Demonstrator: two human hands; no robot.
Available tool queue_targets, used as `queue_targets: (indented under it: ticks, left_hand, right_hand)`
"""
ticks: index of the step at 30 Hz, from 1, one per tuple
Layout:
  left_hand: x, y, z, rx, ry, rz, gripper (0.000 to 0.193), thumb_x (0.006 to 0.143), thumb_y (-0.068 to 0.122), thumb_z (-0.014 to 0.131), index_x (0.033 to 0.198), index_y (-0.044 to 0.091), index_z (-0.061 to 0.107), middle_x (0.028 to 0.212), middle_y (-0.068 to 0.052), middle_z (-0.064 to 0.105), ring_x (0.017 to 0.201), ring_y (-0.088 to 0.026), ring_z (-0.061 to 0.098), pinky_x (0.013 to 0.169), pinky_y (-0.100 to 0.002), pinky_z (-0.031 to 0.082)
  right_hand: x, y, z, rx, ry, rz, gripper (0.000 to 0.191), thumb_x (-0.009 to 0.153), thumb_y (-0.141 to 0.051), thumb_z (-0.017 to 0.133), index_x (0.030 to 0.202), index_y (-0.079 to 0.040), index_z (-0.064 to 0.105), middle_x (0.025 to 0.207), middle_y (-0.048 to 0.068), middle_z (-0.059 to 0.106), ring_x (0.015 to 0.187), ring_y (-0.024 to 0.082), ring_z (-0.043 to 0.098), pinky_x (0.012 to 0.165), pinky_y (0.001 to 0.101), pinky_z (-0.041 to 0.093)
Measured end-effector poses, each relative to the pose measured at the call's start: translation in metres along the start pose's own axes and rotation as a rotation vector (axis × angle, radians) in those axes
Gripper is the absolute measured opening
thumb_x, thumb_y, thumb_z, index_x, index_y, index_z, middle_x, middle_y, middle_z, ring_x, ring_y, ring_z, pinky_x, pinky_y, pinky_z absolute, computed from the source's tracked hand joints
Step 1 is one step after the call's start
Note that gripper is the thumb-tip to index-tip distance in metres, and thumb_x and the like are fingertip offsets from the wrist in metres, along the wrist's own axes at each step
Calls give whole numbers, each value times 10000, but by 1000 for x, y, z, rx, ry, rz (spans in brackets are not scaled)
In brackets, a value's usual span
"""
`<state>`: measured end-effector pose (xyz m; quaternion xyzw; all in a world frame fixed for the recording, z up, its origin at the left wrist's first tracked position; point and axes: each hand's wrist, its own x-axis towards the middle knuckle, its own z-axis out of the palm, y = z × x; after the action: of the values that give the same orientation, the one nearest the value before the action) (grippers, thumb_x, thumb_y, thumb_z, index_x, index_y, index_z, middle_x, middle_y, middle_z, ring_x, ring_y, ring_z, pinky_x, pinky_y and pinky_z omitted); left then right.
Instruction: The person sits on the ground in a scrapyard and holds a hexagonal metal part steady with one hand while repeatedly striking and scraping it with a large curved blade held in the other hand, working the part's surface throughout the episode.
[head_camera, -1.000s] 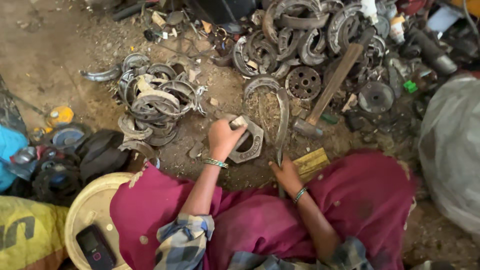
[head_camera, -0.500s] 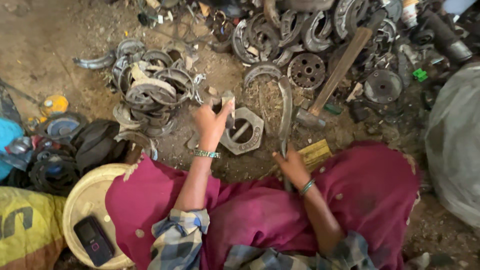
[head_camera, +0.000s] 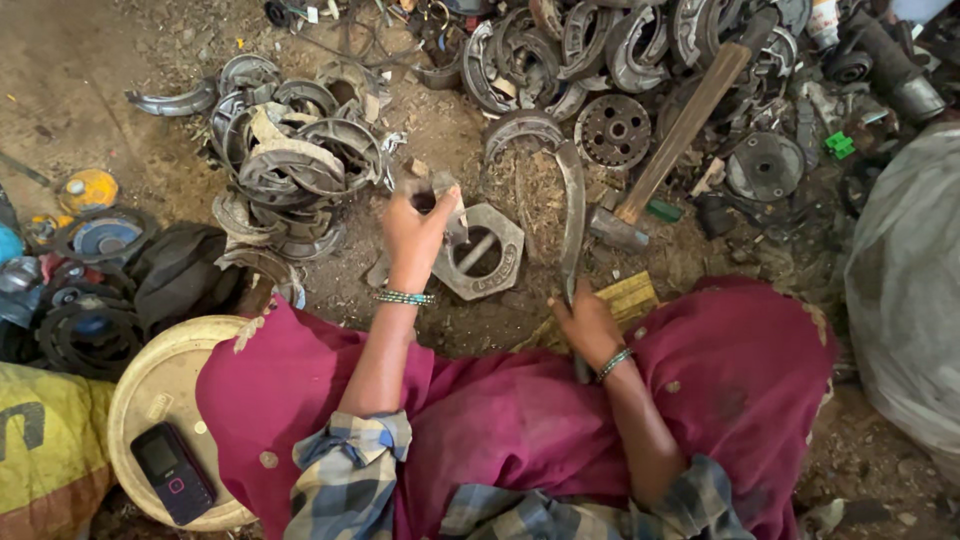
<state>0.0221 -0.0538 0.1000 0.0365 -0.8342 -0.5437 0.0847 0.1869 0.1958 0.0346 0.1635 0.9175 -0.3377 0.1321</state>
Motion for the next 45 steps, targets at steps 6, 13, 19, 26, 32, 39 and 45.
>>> queue_targets:
  ticks: [6, 13, 19, 26, 32, 39, 45]
  left_hand:
    - [2, -15, 7, -205, 33, -55, 550, 902, 198, 783, 1343, -24, 540, 1035, -87, 760, 897, -163, 729, 812, -322, 574]
    - [4, -24, 9, -158, 54, 22, 412, 957, 117, 749, 1307, -53, 613, 1052, -104, 773, 934, -152, 728, 839, -294, 568]
    - [5, -25, 12, -439, 57, -358, 423, 872, 130, 758, 1210, -14, 549, 1014, -61, 693, 864, -163, 712, 629, -286, 655]
    - [4, -21, 6, -131, 43, -61, 351, 873, 215, 838, 1117, -12, 730, 1022, -129, 787, 885, -179, 724, 782, -342, 562]
    - [11, -21, 9, -102, -70, -207, 356, 859, 296, 826, 1013, -19, 773, 839, -106, 783, 681, -169, 719, 637, -342, 566]
    - [18, -27, 20, -279, -78, -264, 343, 849, 293, 809, 1002, -13, 782, 811, -114, 779, 619, -149, 710, 562, -345, 588]
    - [16, -21, 22, -61, -63, -109, 387, 812, 350, 849, 977, 3, 803, 789, -174, 770, 638, -220, 696, 635, -406, 537]
  right_hand:
    - [0, 4, 4, -17, 18, -31, 481, 925, -354, 681, 1121, 56, 521, 895, 333, 691, 882, 517, 676, 761, 569, 534]
    - [-1, -4, 2, 2, 22, -16, 473, 929, -347, 684, 1119, 54, 522, 882, 329, 688, 865, 519, 677, 751, 570, 537]
    - [-1, -5, 3, -16, 49, -20, 480, 920, -360, 693, 1104, 50, 523, 864, 330, 686, 842, 526, 673, 735, 579, 536]
    - [14, 16, 23, -17, 51, 22, 451, 957, -380, 659, 1154, 12, 552, 855, 326, 683, 839, 523, 666, 724, 588, 527]
    - [12, 11, 17, 299, 214, -337, 272, 950, -237, 667, 1072, 0, 614, 809, 236, 690, 730, 441, 672, 650, 503, 545]
    - [-43, -71, -14, 81, 210, -137, 340, 942, -243, 678, 1190, -30, 584, 676, 242, 645, 615, 410, 666, 578, 493, 500]
    - [-28, -62, 12, 20, 337, -336, 518, 970, -227, 595, 1400, -2, 414, 772, 279, 682, 679, 479, 669, 577, 553, 523]
